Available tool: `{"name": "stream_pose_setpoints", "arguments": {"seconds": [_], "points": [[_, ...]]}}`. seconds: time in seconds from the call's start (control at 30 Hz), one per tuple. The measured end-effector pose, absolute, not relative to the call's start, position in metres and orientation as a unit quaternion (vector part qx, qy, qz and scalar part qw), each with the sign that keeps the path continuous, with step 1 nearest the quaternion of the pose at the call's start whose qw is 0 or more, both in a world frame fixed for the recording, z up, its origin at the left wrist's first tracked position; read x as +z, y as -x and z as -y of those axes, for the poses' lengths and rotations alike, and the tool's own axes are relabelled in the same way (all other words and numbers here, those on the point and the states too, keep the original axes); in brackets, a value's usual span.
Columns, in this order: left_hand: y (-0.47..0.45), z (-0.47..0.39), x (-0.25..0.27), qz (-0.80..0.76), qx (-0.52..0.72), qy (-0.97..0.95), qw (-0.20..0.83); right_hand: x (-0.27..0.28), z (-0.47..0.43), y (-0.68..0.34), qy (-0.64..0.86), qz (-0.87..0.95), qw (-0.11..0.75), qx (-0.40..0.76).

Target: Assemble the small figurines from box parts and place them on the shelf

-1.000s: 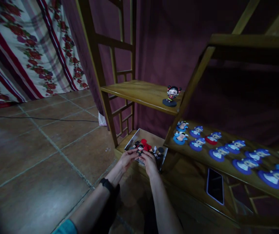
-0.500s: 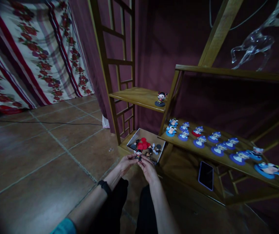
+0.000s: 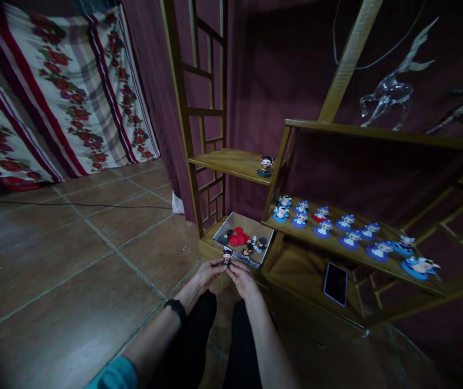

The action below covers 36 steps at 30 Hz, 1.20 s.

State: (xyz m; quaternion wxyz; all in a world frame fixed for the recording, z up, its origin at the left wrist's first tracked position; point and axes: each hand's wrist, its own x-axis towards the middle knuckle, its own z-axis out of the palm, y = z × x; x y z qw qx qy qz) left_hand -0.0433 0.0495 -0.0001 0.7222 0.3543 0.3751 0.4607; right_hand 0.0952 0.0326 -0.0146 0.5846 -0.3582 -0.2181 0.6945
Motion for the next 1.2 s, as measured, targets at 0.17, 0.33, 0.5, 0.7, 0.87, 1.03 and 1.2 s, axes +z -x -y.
{"name": "stream_pose_setpoints", "arguments": {"seconds": [0.17, 0.33, 0.5, 0.7, 0.87, 1.03, 1.2], "points": [[0.045, -0.049, 0.000, -0.392, 0.470, -0.362, 0.704, -0.015, -0.033, -0.090, 0.364, 0.212, 0.585, 0.693], [0.046, -0.049, 0.000, -0.389, 0.472, -0.364, 0.702, -0.014, -0.033, -0.084, 0.369, 0.219, 0.586, 0.688], [0.048, -0.048, -0.001, -0.382, 0.477, -0.365, 0.702, -0.012, -0.029, -0.082, 0.382, 0.223, 0.571, 0.691], [0.048, -0.048, -0.002, -0.394, 0.492, -0.370, 0.682, -0.016, -0.024, -0.086, 0.425, 0.241, 0.556, 0.672], [0.047, -0.046, -0.001, -0.403, 0.499, -0.377, 0.668, -0.013, -0.019, -0.091, 0.424, 0.255, 0.553, 0.671], [0.047, -0.045, -0.001, -0.397, 0.475, -0.417, 0.666, -0.012, -0.015, -0.090, 0.417, 0.253, 0.560, 0.670], [0.047, -0.043, 0.001, -0.400, 0.470, -0.439, 0.653, -0.014, -0.015, -0.089, 0.418, 0.260, 0.559, 0.667]]}}
